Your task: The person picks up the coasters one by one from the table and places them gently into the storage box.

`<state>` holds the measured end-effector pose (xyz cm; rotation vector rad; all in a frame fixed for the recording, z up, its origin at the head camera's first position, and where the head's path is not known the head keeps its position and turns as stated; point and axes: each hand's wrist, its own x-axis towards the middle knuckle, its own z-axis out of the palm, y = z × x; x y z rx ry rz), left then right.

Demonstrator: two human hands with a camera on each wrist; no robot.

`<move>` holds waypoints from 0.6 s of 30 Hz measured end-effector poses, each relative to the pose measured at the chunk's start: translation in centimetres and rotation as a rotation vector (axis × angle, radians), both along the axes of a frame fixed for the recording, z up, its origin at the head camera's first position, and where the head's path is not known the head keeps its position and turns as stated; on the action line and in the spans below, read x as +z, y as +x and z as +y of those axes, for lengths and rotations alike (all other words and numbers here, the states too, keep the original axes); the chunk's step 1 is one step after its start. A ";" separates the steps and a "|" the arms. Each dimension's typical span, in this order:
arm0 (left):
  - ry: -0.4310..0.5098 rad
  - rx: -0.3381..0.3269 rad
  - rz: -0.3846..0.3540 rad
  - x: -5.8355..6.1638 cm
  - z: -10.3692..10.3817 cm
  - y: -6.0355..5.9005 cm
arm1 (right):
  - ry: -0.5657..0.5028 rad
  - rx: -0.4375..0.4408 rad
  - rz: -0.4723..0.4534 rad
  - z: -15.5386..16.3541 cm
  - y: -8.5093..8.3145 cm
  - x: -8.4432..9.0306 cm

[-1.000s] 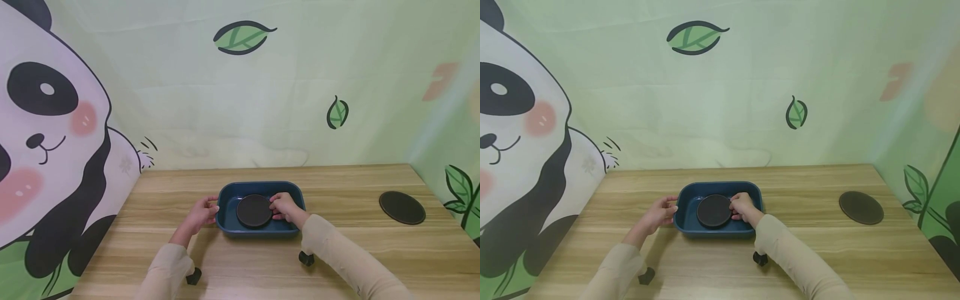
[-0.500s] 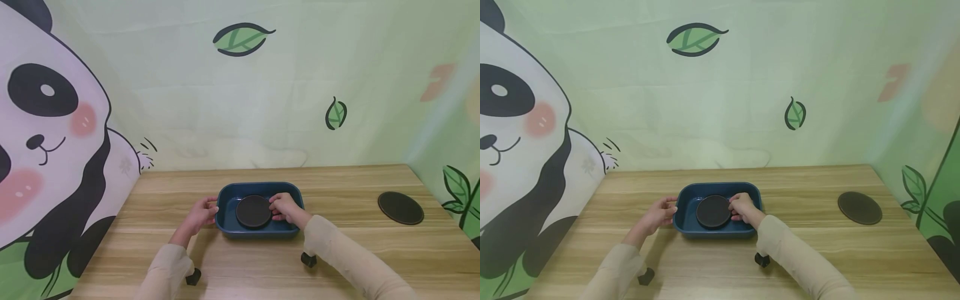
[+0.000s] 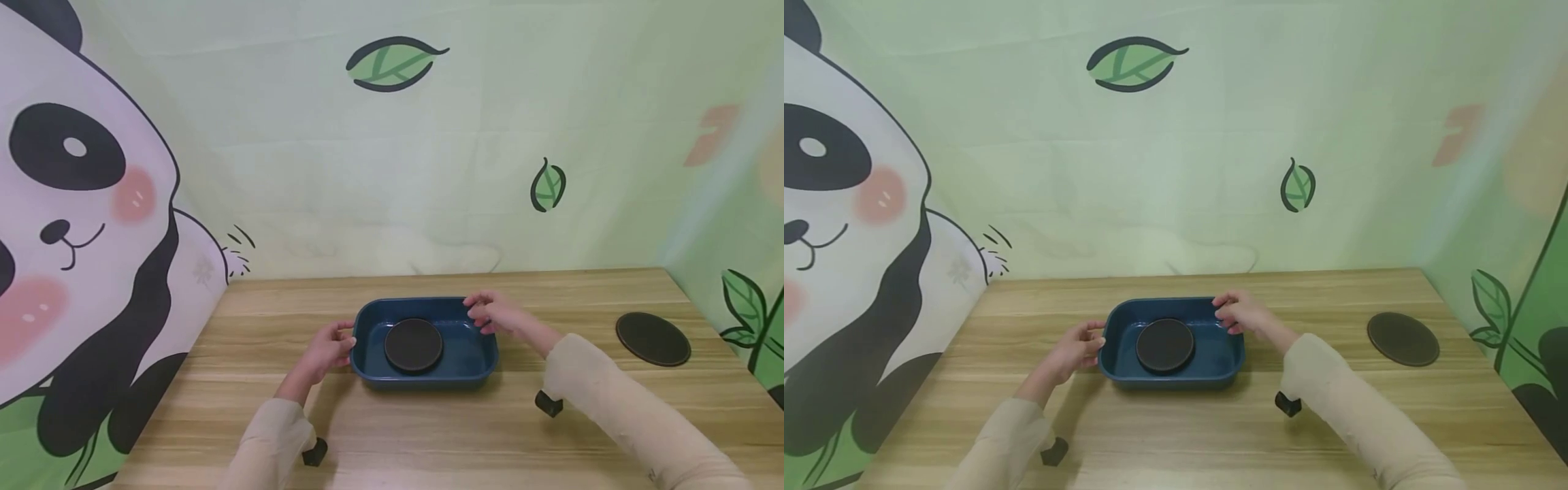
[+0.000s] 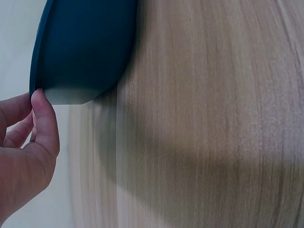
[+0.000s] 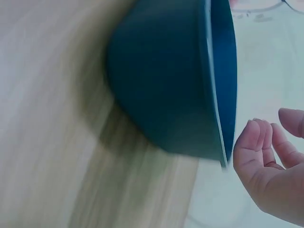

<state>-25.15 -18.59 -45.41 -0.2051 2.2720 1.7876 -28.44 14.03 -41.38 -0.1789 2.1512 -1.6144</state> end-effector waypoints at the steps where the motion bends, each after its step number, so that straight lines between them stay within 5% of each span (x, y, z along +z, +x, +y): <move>1: 0.000 0.000 0.000 0.0 0.0 0.0 | 0.003 -0.007 0.012 0.6 -0.1 0.1; 18: -0.011 -0.003 -0.002 0.0 0.0 0.0 | 0.277 -0.166 0.274 9.6 -0.1 0.5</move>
